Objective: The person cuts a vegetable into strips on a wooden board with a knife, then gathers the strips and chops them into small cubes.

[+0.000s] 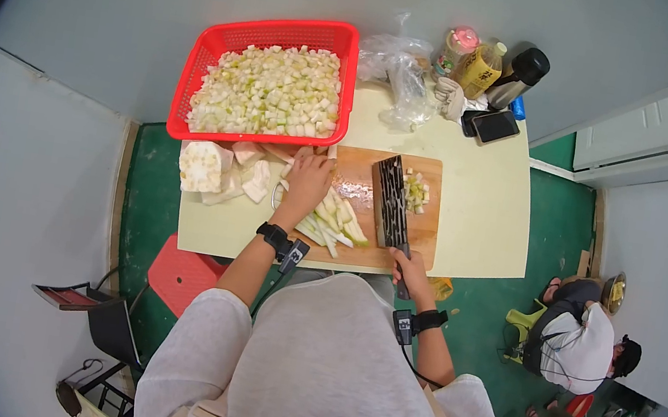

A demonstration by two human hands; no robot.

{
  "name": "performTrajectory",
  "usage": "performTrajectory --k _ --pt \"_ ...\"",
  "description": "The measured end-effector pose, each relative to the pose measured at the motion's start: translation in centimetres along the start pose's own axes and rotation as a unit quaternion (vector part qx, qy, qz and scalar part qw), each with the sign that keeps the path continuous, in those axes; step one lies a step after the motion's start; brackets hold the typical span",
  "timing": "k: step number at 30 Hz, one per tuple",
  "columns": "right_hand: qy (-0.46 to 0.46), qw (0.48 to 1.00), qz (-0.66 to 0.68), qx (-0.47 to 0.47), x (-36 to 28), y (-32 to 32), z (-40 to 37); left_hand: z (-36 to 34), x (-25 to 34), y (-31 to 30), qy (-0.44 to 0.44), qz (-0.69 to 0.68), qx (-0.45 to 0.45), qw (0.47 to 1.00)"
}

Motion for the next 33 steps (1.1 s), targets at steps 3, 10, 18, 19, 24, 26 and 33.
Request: performTrajectory --k 3,10,18,19,24,26,33 --pt "-0.007 1.000 0.009 0.016 0.7 -0.3 -0.1 1.1 0.4 1.6 -0.029 0.032 -0.036 0.998" --pt "-0.010 0.996 0.053 0.068 2.3 -2.3 -1.6 2.8 0.2 4.8 -0.075 0.121 -0.053 0.988" --pt "-0.019 0.996 0.031 0.076 0.9 -2.8 -2.9 2.3 3.4 6.8 -0.023 0.049 -0.144 0.988" --pt "-0.019 0.997 0.033 0.074 0.8 -2.7 -2.9 2.1 3.9 6.8 -0.002 0.035 -0.150 0.988" --pt "-0.035 0.995 0.043 0.087 0.5 -2.5 -2.8 2.0 3.9 5.8 0.054 -0.002 -0.173 0.983" --pt "-0.042 0.994 0.049 0.094 0.0 -2.5 -3.1 1.7 3.7 4.9 0.116 -0.003 -0.269 0.956" --pt "-0.051 0.993 0.042 0.096 -0.7 -2.5 -4.1 2.0 2.9 3.2 0.080 0.073 -0.187 0.976"
Point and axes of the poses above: each hand's wrist, its own z-axis towards the middle knuckle, its own y-axis out of the palm, x = y × z, the point moved 5 cm from there along z, towards the middle knuckle, and after that the axes turned 15 degrees about -x, right-handed, at the moved point
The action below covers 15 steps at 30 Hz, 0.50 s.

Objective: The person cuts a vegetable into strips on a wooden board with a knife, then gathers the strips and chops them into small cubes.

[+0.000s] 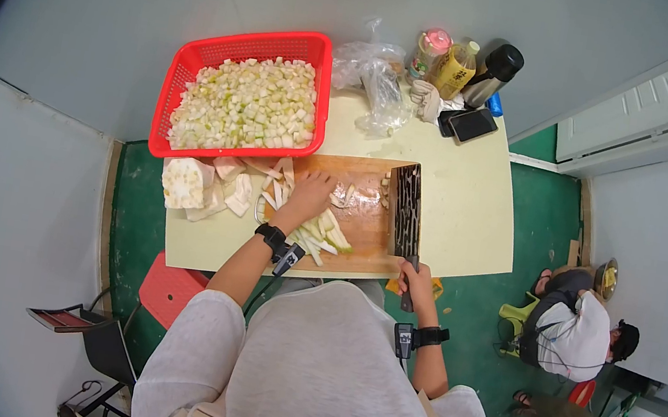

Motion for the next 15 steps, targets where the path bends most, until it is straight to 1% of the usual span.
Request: performTrajectory --k 2,3,5,8,9,10,11,13,15 --pt "0.003 1.000 -0.002 0.005 0.0 0.0 -0.2 0.7 1.1 0.7 0.006 -0.072 -0.001 0.997" --pt "0.007 1.000 -0.009 0.006 0.0 0.1 -0.3 1.0 1.7 1.1 0.008 -0.073 -0.001 0.997" --pt "0.012 1.000 -0.015 0.010 0.1 0.2 -0.5 1.5 3.0 1.4 0.012 -0.051 0.028 0.998" --pt "0.022 0.999 -0.037 0.010 0.0 0.6 -0.9 2.4 3.8 2.7 0.001 -0.074 0.029 0.997" --pt "0.022 0.997 -0.067 0.013 0.1 0.6 -1.0 2.3 4.0 2.7 0.003 -0.075 0.028 0.997" --pt "0.022 0.995 -0.098 0.017 0.0 0.7 -1.0 2.2 4.0 2.5 0.012 -0.102 0.049 0.994" --pt "0.021 0.995 -0.097 0.019 0.0 0.9 -1.0 2.1 4.1 2.2 0.021 -0.129 0.071 0.989" --pt "0.015 0.982 -0.180 0.057 -0.6 1.4 -1.2 1.8 4.0 2.1 0.022 -0.149 0.084 0.985" --pt "0.007 0.978 -0.203 0.054 -0.9 2.1 -0.8 1.6 3.8 2.1 0.022 -0.169 0.097 0.981"
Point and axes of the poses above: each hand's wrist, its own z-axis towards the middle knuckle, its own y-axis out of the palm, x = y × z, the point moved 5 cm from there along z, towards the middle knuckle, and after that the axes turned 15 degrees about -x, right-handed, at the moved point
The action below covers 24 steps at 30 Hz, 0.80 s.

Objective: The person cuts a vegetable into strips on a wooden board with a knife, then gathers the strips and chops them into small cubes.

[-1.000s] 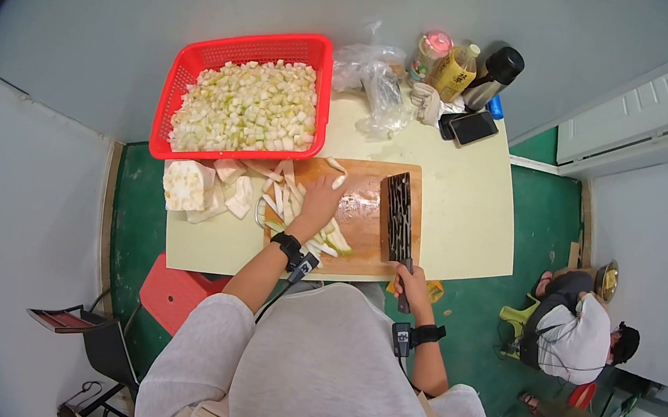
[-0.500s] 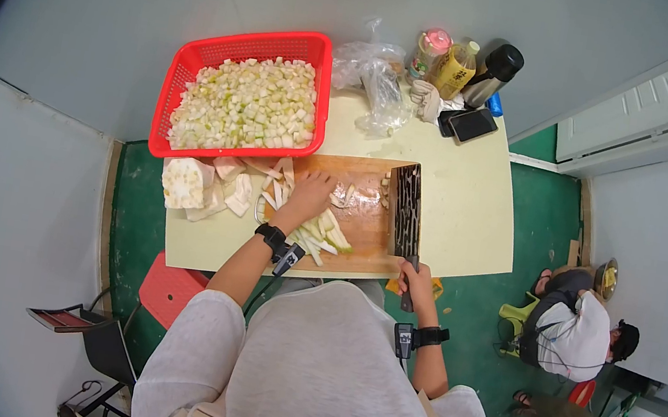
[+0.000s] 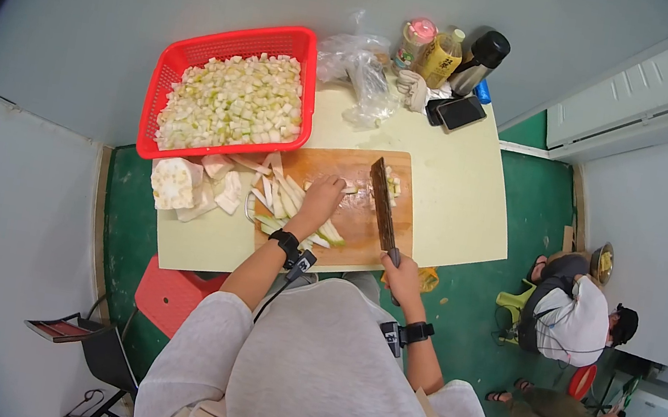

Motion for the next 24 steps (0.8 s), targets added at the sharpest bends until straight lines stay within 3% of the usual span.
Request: performTrajectory --k 6,8,11,15,17,24 --pt "-0.033 0.995 -0.092 0.006 -1.0 1.8 1.4 0.3 0.1 0.6 -0.018 -0.032 0.032 0.999" --pt "-0.092 0.980 -0.171 0.046 0.2 2.3 2.7 0.4 0.3 0.6 -0.013 -0.033 0.055 0.998" --pt "-0.104 0.974 -0.191 0.068 -0.2 2.7 3.0 0.4 0.6 0.4 -0.024 -0.038 0.062 0.997" --pt "-0.095 0.977 -0.183 0.062 -0.5 2.9 3.1 0.4 0.4 0.4 -0.009 -0.048 0.071 0.996" --pt "-0.031 0.986 -0.158 0.032 -0.3 3.0 3.0 0.5 0.3 0.5 -0.013 -0.054 0.064 0.996" --pt "-0.026 0.981 -0.189 0.038 -1.2 3.4 2.8 0.6 0.2 0.5 -0.011 -0.042 0.050 0.998"
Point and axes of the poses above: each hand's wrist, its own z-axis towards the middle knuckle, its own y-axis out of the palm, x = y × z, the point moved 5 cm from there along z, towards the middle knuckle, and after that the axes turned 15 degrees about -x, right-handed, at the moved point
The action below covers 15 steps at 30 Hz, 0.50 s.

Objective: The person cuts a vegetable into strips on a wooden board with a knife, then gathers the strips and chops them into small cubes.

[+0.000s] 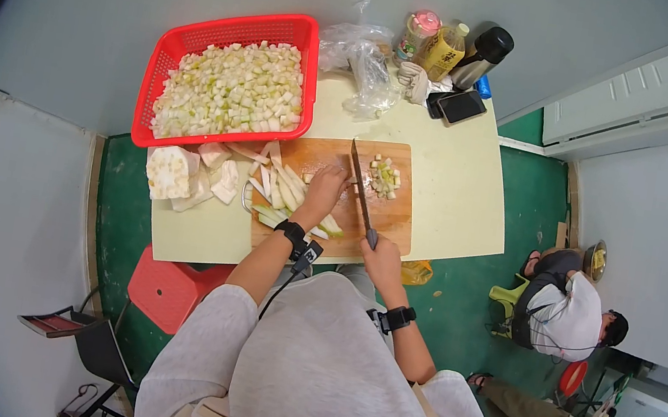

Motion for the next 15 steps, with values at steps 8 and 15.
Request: performTrajectory --k 8,15 --pt "0.024 0.999 -0.047 0.010 -0.6 0.9 0.2 0.2 -0.1 0.1 0.007 0.015 -0.008 1.000" --pt "-0.010 0.999 -0.027 0.020 -0.3 1.2 1.3 0.5 -0.9 0.7 0.014 0.012 -0.015 1.000"
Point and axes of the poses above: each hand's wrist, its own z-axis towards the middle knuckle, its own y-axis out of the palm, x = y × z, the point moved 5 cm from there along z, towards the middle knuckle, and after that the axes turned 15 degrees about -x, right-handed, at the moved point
